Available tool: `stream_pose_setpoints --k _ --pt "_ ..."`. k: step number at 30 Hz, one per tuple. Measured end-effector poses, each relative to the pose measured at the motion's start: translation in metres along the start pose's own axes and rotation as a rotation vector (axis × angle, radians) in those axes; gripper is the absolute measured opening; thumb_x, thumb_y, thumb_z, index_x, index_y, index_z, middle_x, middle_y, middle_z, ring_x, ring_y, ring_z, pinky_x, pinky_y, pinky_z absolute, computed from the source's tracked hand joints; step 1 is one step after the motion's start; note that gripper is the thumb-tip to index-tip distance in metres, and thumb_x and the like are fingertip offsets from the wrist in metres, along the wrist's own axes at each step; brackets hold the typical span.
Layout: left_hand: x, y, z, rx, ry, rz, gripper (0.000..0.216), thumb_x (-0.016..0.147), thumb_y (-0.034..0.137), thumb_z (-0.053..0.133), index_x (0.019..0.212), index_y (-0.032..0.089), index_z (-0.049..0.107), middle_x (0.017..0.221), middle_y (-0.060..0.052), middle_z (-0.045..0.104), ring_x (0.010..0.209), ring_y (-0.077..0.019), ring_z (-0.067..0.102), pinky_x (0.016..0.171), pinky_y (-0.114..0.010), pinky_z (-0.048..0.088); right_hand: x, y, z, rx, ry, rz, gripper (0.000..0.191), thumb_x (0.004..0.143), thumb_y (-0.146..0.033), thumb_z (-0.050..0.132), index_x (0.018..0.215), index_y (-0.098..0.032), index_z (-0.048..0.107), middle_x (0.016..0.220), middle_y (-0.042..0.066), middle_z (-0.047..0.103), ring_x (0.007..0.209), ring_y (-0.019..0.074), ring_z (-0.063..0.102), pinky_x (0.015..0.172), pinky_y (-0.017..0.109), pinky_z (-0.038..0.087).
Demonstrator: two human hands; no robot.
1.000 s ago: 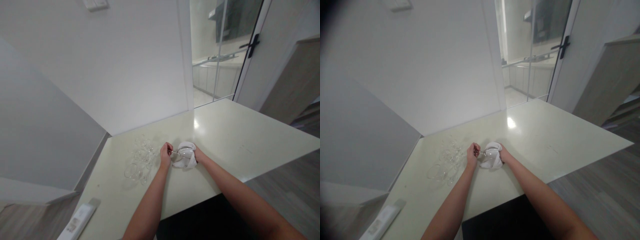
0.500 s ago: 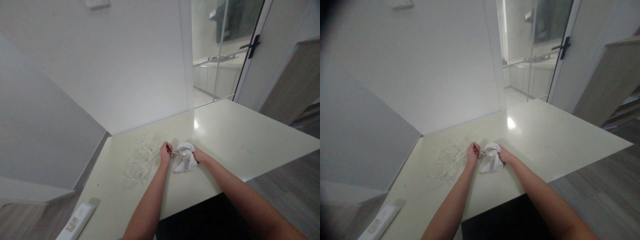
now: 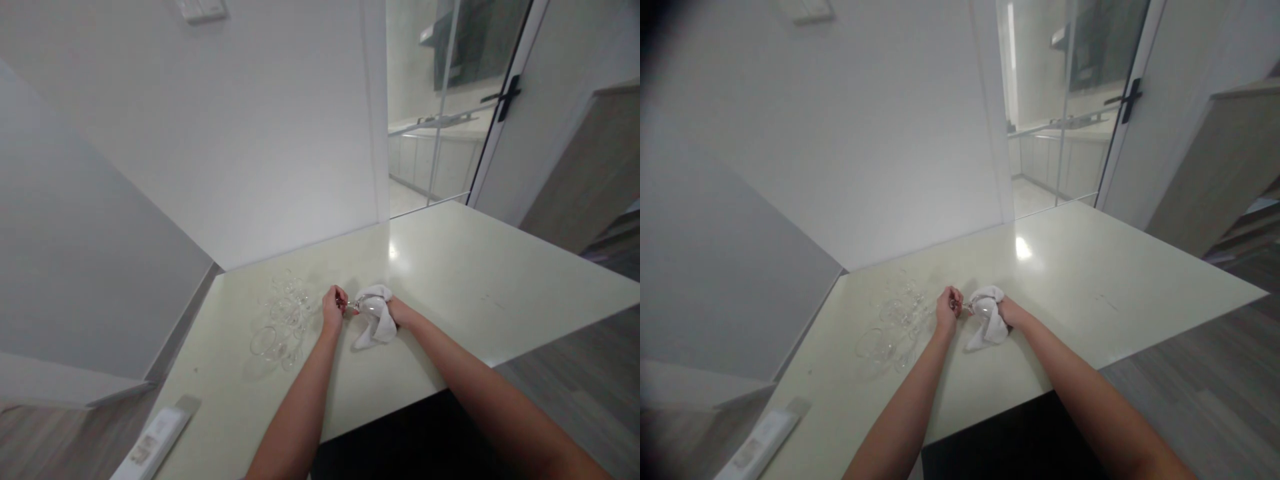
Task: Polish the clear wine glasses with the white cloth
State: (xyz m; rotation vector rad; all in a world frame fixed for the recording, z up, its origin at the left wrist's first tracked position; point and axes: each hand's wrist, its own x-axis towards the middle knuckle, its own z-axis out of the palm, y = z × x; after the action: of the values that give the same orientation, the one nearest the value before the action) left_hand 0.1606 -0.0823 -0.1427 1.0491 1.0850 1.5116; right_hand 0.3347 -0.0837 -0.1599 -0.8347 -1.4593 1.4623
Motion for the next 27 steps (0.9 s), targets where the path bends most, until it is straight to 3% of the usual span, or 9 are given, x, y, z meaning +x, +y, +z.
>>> stream_pose_setpoints --k 5,10,16,18,24,27 --pt "0.0 0.0 0.0 0.012 -0.004 0.013 0.048 0.084 0.055 0.049 0.053 0.017 0.049 0.049 0.002 0.045 0.038 -0.006 0.032 0.037 -0.019 0.019 0.0 -0.015 -0.001 -0.07 -0.146 -0.142 0.022 0.065 -0.036 0.074 0.081 -0.022 0.073 0.08 0.003 0.074 0.088 0.0257 0.067 0.092 0.043 0.051" --pt "-0.001 0.001 0.0 0.025 -0.013 0.029 0.048 0.084 0.055 0.049 0.053 0.017 0.049 0.05 0.002 0.046 0.037 -0.0055 0.032 0.037 -0.02 0.019 -0.002 -0.019 0.002 -0.034 -0.079 -0.119 0.023 0.064 -0.04 0.073 0.078 -0.023 0.072 0.075 0.003 0.073 0.082 0.0249 0.067 0.086 0.041 0.053" --pt "-0.002 0.002 0.003 -0.004 0.0 -0.004 0.047 0.082 0.054 0.051 0.053 0.018 0.047 0.049 0.003 0.046 0.035 -0.0047 0.032 0.036 -0.019 0.019 -0.005 -0.008 0.005 0.102 -0.048 0.135 0.03 0.072 -0.042 0.059 0.065 -0.016 0.069 0.055 0.005 0.066 0.053 0.0189 0.059 0.054 0.031 0.05" --pt "-0.002 0.003 0.003 -0.012 0.005 -0.02 0.047 0.081 0.055 0.052 0.053 0.017 0.047 0.049 0.003 0.046 0.034 -0.0046 0.031 0.036 -0.019 0.019 -0.005 -0.007 0.005 0.14 -0.02 0.171 0.03 0.072 -0.042 0.057 0.066 -0.014 0.068 0.053 0.005 0.065 0.05 0.0182 0.058 0.05 0.03 0.047" --pt "-0.001 0.002 0.002 -0.015 0.053 -0.029 0.046 0.081 0.055 0.053 0.055 0.018 0.044 0.049 0.004 0.047 0.034 -0.0044 0.031 0.035 -0.019 0.018 -0.002 -0.015 0.008 0.127 0.009 0.015 0.021 0.063 -0.036 0.072 0.075 -0.02 0.069 0.071 0.002 0.072 0.068 0.0206 0.065 0.07 0.034 0.055" --pt "-0.001 0.0 0.004 -0.079 0.092 -0.027 0.045 0.081 0.055 0.052 0.058 0.019 0.042 0.052 0.004 0.049 0.034 -0.0042 0.032 0.035 -0.019 0.019 -0.001 -0.016 0.01 0.26 0.104 0.047 0.026 0.06 -0.038 0.074 0.08 -0.02 0.068 0.078 0.003 0.073 0.075 0.0227 0.068 0.072 0.036 0.056"
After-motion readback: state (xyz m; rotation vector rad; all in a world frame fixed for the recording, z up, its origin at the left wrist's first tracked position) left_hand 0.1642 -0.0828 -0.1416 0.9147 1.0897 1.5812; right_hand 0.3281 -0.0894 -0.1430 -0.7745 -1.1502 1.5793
